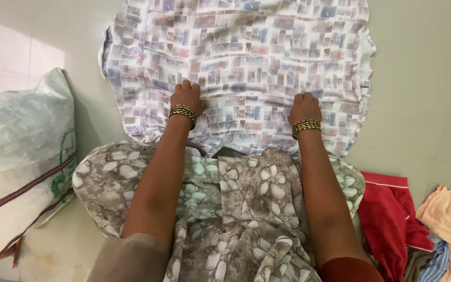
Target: The person folds a patterned shirt on the floor. They smooth the fabric, fold the sleeves inward, and then fold the shirt in half and again into a compact rectangle.
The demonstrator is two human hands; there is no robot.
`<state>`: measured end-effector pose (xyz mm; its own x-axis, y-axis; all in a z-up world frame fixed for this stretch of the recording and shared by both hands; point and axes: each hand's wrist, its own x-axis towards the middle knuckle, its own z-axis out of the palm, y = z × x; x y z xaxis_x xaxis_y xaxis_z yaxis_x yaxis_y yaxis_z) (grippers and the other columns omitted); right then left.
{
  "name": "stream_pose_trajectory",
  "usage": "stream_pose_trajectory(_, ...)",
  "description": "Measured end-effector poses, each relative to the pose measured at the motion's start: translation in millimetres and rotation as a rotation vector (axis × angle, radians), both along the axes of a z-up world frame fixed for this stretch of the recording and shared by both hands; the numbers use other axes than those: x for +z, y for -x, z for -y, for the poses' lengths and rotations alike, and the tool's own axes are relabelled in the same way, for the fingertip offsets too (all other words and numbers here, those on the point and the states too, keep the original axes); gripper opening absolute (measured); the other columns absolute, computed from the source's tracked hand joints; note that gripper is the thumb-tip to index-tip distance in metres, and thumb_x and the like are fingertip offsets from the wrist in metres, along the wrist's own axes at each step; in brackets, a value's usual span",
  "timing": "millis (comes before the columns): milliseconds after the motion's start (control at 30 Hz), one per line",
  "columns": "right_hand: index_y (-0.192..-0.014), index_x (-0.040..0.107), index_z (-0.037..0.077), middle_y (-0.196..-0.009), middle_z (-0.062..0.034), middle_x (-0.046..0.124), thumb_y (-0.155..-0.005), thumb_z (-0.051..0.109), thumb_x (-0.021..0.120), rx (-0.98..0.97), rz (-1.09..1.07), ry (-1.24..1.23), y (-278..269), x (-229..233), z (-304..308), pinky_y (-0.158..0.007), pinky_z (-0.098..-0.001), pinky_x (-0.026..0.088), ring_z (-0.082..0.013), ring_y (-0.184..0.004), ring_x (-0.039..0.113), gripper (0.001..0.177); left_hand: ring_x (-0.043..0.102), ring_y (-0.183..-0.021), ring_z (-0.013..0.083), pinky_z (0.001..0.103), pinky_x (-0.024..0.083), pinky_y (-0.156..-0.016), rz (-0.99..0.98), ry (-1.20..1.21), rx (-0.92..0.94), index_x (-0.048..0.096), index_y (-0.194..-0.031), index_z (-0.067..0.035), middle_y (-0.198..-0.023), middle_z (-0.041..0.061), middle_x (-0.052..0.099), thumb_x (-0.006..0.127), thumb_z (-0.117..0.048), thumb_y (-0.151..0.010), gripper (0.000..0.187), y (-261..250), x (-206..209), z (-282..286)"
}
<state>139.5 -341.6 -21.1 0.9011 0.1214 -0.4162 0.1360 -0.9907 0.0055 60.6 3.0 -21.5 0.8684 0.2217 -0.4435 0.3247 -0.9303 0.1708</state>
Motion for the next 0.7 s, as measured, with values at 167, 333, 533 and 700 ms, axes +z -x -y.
stream_pose_trajectory(167,-0.122,0.068,0.005,-0.123,-0.0176,0.068,-0.099,0.018,0.061,0.008,-0.389,0.193,12,8,5,-0.090,-0.0476,0.059,-0.0339,-0.110,0.069,0.027,0.065,-0.126,0.0341,0.046,0.054,-0.104,-0.468,0.034,-0.079,0.066,-0.134,-0.009,-0.135,0.019,0.067,0.070,-0.055,-0.092,0.062,-5,9,-2)
stream_pose_trajectory(333,-0.109,0.074,0.006,-0.112,-0.0154,0.070,-0.099,0.020,0.059,0.013,-0.391,0.142,9,20,10,-0.089,-0.0477,0.057,-0.0312,-0.106,0.069,0.023,0.057,-0.130,0.0310,0.048,0.051,-0.102,-0.486,-0.050,0.018,0.064,-0.130,-0.013,-0.137,0.013,0.062,0.068,-0.049,-0.093,0.052,-12,28,23)
stream_pose_trajectory(533,-0.118,0.071,0.012,-0.119,-0.0102,0.073,-0.095,-0.004,0.047,0.191,0.245,-0.704,-5,-58,-18,-0.103,-0.0416,0.056,-0.0273,-0.112,0.069,0.037,0.062,-0.131,0.0304,0.044,0.051,-0.112,0.200,0.166,-0.245,0.068,-0.123,-0.015,-0.136,0.011,0.066,0.052,-0.012,-0.099,0.029,-43,-37,95)
stream_pose_trajectory(700,-0.159,0.022,0.025,-0.168,-0.0057,0.013,-0.104,0.047,0.038,0.200,0.067,-0.330,-6,-72,-18,-0.123,-0.0575,0.012,-0.0298,-0.155,0.010,0.062,0.014,-0.154,0.0319,0.055,0.015,-0.123,0.158,0.154,-0.287,0.041,-0.150,-0.026,-0.167,0.006,0.019,0.047,-0.044,-0.100,0.054,-68,-45,141)
